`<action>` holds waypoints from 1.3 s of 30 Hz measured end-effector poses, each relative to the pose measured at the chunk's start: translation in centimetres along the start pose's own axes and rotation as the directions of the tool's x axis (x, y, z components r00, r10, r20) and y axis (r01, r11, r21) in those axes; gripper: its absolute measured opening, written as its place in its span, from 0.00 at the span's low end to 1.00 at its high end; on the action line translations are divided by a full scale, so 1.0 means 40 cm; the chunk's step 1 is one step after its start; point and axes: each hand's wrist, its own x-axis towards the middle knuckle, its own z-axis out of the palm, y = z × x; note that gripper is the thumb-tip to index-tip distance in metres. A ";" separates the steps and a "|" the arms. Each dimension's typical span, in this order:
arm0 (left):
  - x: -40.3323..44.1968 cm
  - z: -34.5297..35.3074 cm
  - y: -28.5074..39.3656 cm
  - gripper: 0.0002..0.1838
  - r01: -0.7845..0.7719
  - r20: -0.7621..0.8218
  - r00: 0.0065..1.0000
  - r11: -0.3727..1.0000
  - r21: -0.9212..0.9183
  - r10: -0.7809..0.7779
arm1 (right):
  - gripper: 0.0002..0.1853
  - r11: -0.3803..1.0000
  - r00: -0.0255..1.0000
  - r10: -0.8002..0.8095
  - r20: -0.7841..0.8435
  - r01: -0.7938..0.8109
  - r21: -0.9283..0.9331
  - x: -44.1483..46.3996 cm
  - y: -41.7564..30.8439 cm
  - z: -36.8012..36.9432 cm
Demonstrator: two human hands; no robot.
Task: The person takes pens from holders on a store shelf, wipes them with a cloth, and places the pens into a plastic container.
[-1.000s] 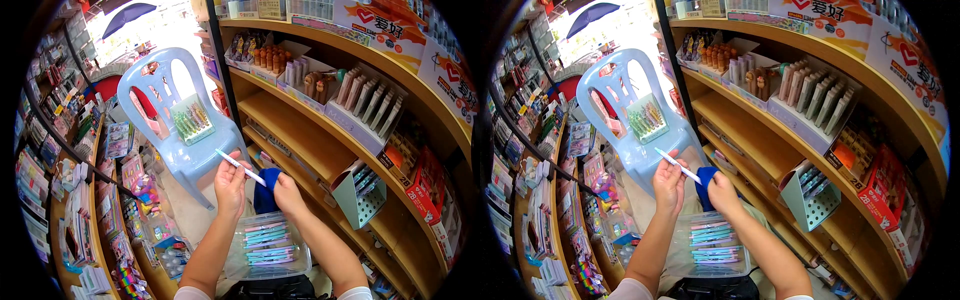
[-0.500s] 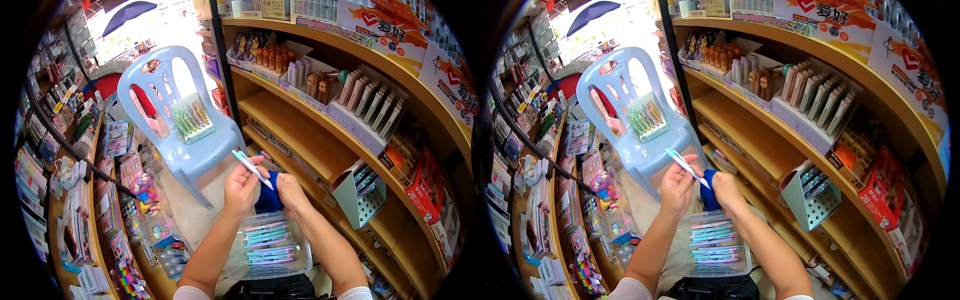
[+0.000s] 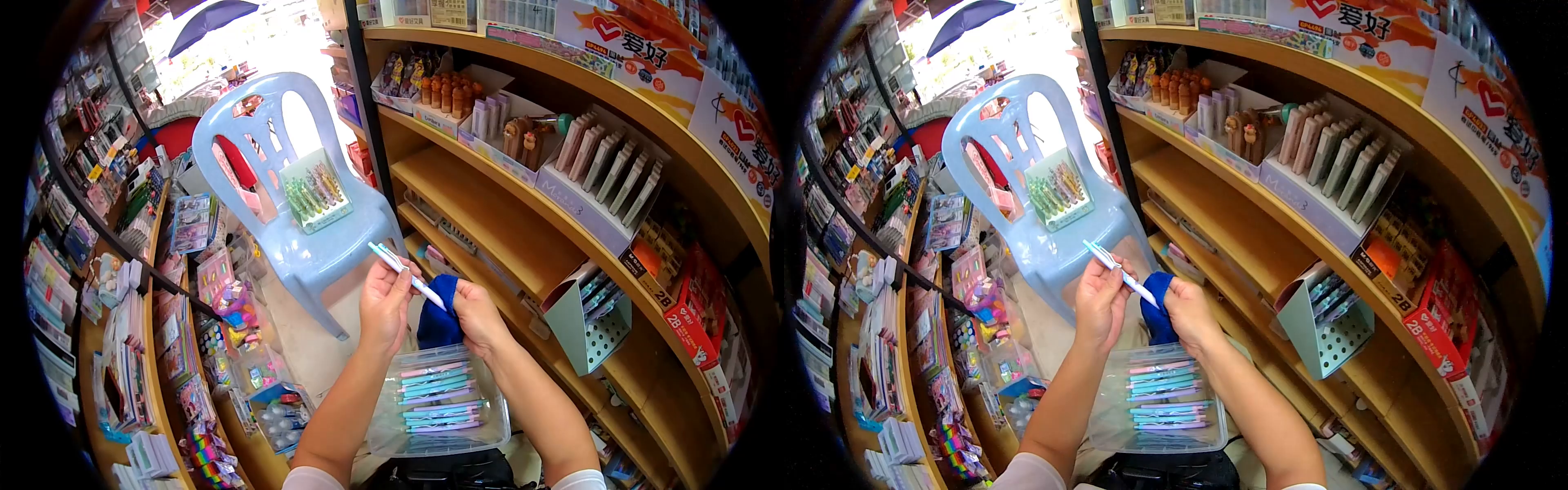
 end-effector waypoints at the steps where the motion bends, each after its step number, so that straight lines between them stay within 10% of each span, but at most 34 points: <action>1: 0.001 -0.001 -0.001 0.10 -0.005 -0.017 1.000 1.000 -0.007 0.005 | 0.05 1.000 1.000 -0.006 0.011 0.007 -0.002 0.001 0.002 -0.004; 11: 0.003 0.002 0.003 0.13 -0.009 -0.024 1.000 0.999 -0.043 0.008 | 0.08 0.998 0.999 -0.032 0.023 0.033 -0.053 -0.005 0.002 0.006; 14: 0.001 0.004 0.000 0.13 -0.013 0.012 1.000 1.000 -0.008 0.013 | 0.13 0.779 0.955 -0.249 0.162 0.297 -0.553 0.009 0.045 0.002; 17: -0.005 0.012 0.000 0.14 -0.003 0.068 0.998 1.000 0.031 0.001 | 0.14 0.676 0.907 -0.367 0.205 0.411 -0.611 0.011 0.056 -0.001; 25: -0.014 0.023 0.007 0.19 -0.020 0.166 0.986 0.998 0.064 0.009 | 0.10 0.998 0.990 0.053 0.132 -0.046 -0.053 -0.012 0.000 0.004; 34: -0.012 0.011 -0.010 0.15 -0.052 -0.012 0.998 0.953 0.297 0.058 | 0.10 0.989 0.998 -0.048 0.032 0.052 -0.140 0.007 0.022 -0.003; 39: -0.009 0.010 -0.004 0.13 -0.043 0.022 0.999 0.992 0.118 0.040 | 0.12 0.992 1.000 0.020 0.009 -0.019 -0.122 0.000 0.001 0.003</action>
